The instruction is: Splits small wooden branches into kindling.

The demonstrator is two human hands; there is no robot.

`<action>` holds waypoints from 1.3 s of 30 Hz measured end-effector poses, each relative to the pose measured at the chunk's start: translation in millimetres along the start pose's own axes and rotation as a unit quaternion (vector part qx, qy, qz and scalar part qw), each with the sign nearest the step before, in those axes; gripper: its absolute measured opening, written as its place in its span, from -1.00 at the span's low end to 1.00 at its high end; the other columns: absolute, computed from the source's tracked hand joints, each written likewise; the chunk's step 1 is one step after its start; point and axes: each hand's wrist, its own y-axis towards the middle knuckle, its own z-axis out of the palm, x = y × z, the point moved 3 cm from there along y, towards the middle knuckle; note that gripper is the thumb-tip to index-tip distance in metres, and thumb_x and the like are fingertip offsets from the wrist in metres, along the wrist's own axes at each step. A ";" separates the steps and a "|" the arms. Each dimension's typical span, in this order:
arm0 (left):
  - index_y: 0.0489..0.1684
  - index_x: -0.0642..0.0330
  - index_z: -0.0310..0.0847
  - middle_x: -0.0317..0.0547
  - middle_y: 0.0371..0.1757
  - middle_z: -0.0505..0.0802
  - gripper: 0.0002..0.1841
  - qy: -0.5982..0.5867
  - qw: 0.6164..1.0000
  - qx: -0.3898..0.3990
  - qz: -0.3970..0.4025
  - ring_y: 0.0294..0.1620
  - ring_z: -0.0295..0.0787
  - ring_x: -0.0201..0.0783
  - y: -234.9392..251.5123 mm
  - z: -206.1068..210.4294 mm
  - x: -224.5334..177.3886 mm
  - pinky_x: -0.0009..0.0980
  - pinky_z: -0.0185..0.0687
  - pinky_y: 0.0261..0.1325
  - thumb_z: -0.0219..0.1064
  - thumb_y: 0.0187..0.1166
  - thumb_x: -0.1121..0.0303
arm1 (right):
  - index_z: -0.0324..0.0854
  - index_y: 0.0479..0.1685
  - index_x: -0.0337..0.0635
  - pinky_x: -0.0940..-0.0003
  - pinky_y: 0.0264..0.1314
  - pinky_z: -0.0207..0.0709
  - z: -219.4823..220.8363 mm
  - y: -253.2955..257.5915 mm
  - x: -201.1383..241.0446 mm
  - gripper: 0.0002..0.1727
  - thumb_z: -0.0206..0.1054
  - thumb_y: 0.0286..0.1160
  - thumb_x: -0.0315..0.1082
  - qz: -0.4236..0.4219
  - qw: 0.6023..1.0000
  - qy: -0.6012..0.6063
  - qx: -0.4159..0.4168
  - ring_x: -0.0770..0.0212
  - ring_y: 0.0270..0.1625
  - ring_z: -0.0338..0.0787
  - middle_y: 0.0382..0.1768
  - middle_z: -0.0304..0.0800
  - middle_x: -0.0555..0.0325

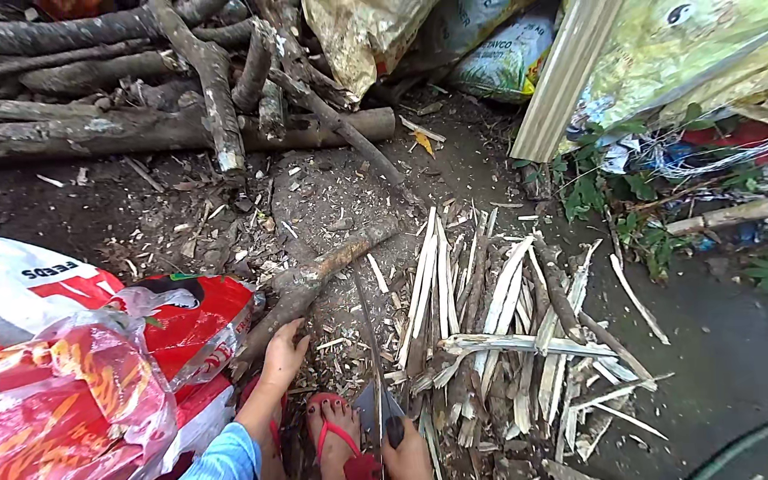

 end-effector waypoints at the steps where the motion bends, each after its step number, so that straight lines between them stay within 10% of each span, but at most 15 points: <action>1: 0.48 0.49 0.55 0.36 0.41 0.74 -0.56 -0.001 1.000 0.004 -0.001 0.44 0.71 0.14 -2.3 0.5 -1.0 -0.08 0.51 0.59 0.34 0.64 0.51 | 0.57 0.35 -0.48 -0.29 0.20 0.63 -3.7 -1.4 1.1 -0.44 0.49 0.39 -0.34 -0.016 1.000 0.013 -0.007 -0.32 0.02 0.87 -0.10 0.85 -0.39; 10: 0.40 0.50 0.60 0.36 0.30 0.79 -0.63 -0.048 0.997 -0.065 0.013 0.31 0.80 0.09 -6.5 -11.2 -1.6 -0.13 0.63 0.45 0.29 0.66 0.54 | 0.69 -0.02 -0.59 -0.04 -0.19 0.72 -9.1 -23.0 30.5 -0.56 0.52 0.24 -0.34 -0.246 0.946 0.096 -0.189 -0.07 -0.37 0.83 -0.40 0.81 -0.25; 16: 0.40 0.47 0.61 0.33 0.30 0.79 -0.63 -0.056 0.994 -0.091 0.003 0.29 0.80 0.06 -8.3 -27.6 1.7 -0.12 0.63 0.46 0.30 0.65 0.53 | 0.54 0.39 -0.36 -0.13 0.26 0.62 9.6 38.9 64.9 -0.45 0.46 0.46 -0.27 -0.079 0.995 -0.003 0.057 -0.14 0.07 0.83 -0.03 0.82 -0.24; 27: 0.37 0.55 0.59 0.38 0.28 0.79 -0.63 -0.099 0.987 -0.126 0.011 0.28 0.82 0.06 -7.1 -36.0 13.7 -0.15 0.65 0.44 0.30 0.63 0.57 | 0.69 0.04 -0.52 0.04 -0.22 0.69 -0.2 15.1 94.5 -0.54 0.50 0.25 -0.30 -0.294 0.941 0.116 -0.123 0.05 -0.40 0.77 -0.42 0.78 -0.12; 33: 0.42 0.53 0.57 0.36 0.32 0.77 -0.62 -0.106 0.988 -0.112 -0.006 0.33 0.80 0.02 -1.7 -38.1 1.8 -0.19 0.63 0.47 0.28 0.66 0.56 | 0.49 0.49 -0.36 -0.12 0.33 0.61 15.9 65.4 92.5 -0.42 0.44 0.53 -0.25 -0.104 0.994 -0.022 0.031 -0.17 0.14 0.84 0.04 0.83 -0.27; 39: 0.45 0.52 0.53 0.35 0.36 0.76 -0.61 -0.115 0.988 -0.100 -0.007 0.36 0.78 0.02 24.6 -50.9 -4.2 -0.19 0.60 0.50 0.23 0.71 0.53 | 0.57 0.33 -0.41 -0.11 0.19 0.62 23.2 60.5 65.9 -0.47 0.50 0.39 -0.32 -0.110 0.993 0.028 0.038 -0.13 -0.02 0.82 -0.11 0.81 -0.25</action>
